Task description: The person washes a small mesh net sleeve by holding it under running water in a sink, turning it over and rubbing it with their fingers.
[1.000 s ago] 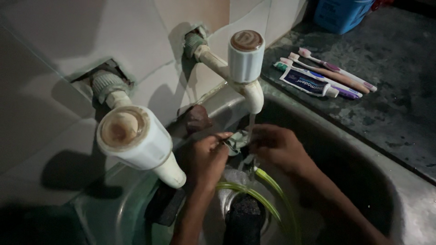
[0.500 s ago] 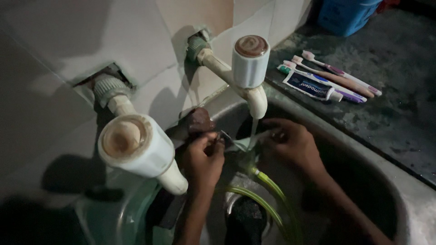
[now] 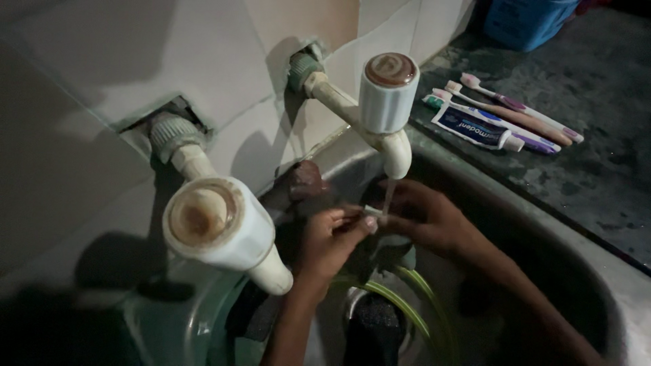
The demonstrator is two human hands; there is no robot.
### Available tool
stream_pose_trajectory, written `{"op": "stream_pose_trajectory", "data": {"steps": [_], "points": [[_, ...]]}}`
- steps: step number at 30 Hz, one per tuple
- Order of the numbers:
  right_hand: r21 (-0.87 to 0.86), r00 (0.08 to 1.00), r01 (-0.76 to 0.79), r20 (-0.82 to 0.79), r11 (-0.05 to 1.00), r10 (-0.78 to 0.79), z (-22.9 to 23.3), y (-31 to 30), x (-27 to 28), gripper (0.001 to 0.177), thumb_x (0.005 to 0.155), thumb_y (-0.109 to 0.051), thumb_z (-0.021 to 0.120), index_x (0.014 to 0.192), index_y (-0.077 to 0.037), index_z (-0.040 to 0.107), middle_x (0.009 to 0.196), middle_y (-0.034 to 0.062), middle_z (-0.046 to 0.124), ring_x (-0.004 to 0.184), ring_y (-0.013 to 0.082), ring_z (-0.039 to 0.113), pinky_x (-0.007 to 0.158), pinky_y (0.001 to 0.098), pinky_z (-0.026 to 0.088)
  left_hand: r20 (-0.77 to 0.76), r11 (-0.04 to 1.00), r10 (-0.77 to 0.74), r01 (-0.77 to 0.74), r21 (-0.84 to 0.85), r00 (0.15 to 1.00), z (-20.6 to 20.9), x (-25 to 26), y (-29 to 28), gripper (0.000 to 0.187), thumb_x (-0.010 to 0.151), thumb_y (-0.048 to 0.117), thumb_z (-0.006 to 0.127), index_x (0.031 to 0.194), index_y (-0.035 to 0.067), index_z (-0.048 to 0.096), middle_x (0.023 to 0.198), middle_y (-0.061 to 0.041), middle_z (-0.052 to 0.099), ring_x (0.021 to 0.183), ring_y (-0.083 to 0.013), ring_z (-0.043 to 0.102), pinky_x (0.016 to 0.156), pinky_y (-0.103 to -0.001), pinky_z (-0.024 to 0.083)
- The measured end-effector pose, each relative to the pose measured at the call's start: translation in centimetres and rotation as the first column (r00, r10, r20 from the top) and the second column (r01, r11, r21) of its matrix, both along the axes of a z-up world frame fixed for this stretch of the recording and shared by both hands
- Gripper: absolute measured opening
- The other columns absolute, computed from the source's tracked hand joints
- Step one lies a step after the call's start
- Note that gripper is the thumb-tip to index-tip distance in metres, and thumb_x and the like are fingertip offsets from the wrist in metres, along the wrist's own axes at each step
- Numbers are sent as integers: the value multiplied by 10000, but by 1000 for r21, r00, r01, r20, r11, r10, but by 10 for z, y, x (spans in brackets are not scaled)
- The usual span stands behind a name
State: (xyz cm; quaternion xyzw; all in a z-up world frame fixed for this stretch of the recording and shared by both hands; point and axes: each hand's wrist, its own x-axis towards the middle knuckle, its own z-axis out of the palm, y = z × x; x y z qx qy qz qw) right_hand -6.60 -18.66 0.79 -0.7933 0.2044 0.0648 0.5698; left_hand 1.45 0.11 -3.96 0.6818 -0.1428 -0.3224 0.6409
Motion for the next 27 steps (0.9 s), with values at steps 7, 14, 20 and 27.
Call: {"op": "stream_pose_trajectory", "data": {"steps": [7, 14, 20, 27], "points": [[-89, 935, -213, -307, 973, 176, -7, 2, -1, 368, 856, -246, 751, 1206, -133, 726, 1009, 81, 818, 918, 210, 781, 852, 379, 633, -20, 975, 176, -177, -136, 984, 4, 8, -6, 209, 875, 212, 690, 991, 44, 735, 915, -30, 736, 859, -119, 668, 813, -260, 496], [-365, 959, -168, -276, 916, 66, -18, -23, -6, 300, 868, -270, 753, 1138, -150, 802, 1046, 45, 814, 908, 159, 780, 850, 348, 626, 64, 941, 277, -257, -220, 959, -6, 7, -13, 154, 894, 105, 731, 1017, 23, 689, 923, -70, 692, 827, -139, 622, 735, -312, 486], [-180, 948, 140, -259, 974, -184, -10, -33, -9, 307, 924, -258, 723, 1213, -156, 737, 1079, 87, 787, 918, 219, 773, 820, 389, 639, 381, 972, 220, -234, -9, 898, 13, -1, -21, 205, 912, 78, 654, 1113, 35, 653, 973, -59, 751, 911, -163, 729, 805, -321, 549], [435, 974, 210, -15, 875, -226, -24, -25, -7, 380, 784, 39, 691, 1154, -39, 669, 1093, 100, 763, 991, 226, 778, 880, 413, 667, 491, 978, 192, -206, -27, 850, 28, -9, -28, 246, 894, 139, 701, 1123, 66, 752, 1016, -103, 800, 949, -200, 764, 833, -324, 568]]}}
